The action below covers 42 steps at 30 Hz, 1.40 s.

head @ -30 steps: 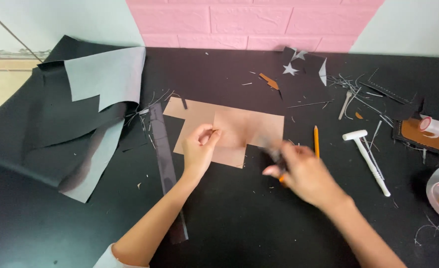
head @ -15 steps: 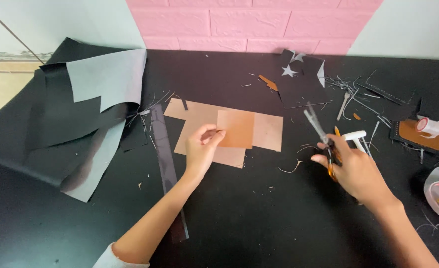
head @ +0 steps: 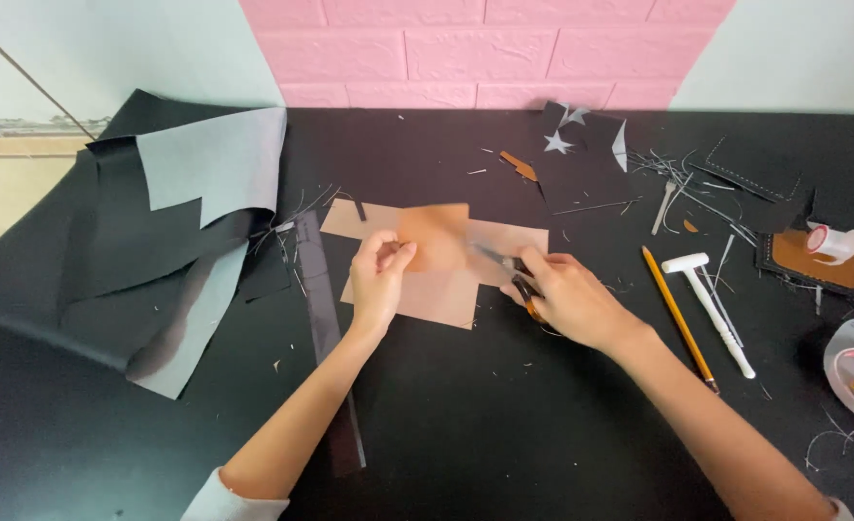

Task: Measuring, marking, and cutting leather pieces on a workbench using a ruler, pencil, and scissors.

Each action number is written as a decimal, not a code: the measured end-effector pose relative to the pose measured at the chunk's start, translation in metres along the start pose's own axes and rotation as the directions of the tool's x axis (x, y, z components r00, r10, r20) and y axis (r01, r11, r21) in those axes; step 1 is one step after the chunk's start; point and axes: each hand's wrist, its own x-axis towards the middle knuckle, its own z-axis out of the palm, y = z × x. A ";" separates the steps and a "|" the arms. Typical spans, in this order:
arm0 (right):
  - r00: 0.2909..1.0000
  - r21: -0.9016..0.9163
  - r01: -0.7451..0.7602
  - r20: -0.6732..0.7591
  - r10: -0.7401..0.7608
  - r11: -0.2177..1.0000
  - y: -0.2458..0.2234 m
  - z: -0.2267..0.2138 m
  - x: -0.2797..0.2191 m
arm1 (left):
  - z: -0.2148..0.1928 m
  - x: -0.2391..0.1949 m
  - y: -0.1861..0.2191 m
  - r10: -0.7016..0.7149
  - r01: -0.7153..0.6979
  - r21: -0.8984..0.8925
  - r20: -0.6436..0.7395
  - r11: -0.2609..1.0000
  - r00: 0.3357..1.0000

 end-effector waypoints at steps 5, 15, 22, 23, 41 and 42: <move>0.996 -0.174 -0.076 0.042 0.085 0.982 0.030 -0.037 -0.005 | -0.004 0.000 -0.005 0.040 -0.042 0.106 0.019 0.994 0.999; 0.936 0.171 -0.248 -0.211 0.281 0.954 0.019 -0.037 -0.022 | 0.049 -0.005 0.005 0.028 -0.036 0.051 0.147 0.998 0.989; 0.911 0.244 -0.248 -0.272 0.312 0.937 0.037 -0.022 -0.027 | 0.077 -0.006 -0.020 0.428 -0.542 0.562 0.334 0.625 0.840; 0.909 0.247 -0.251 -0.272 0.316 0.936 0.037 -0.022 -0.027 | 0.077 -0.005 -0.024 0.427 -0.544 0.562 0.338 0.624 0.839; 0.767 0.160 -0.626 -0.046 0.640 0.763 0.059 -0.042 -0.034 | 0.089 -0.047 -0.020 0.416 -0.876 0.382 0.774 0.295 0.477; 0.808 0.107 -0.570 -0.105 0.579 0.815 0.072 -0.033 -0.031 | 0.093 -0.048 -0.020 0.385 -0.874 0.375 0.791 0.309 0.475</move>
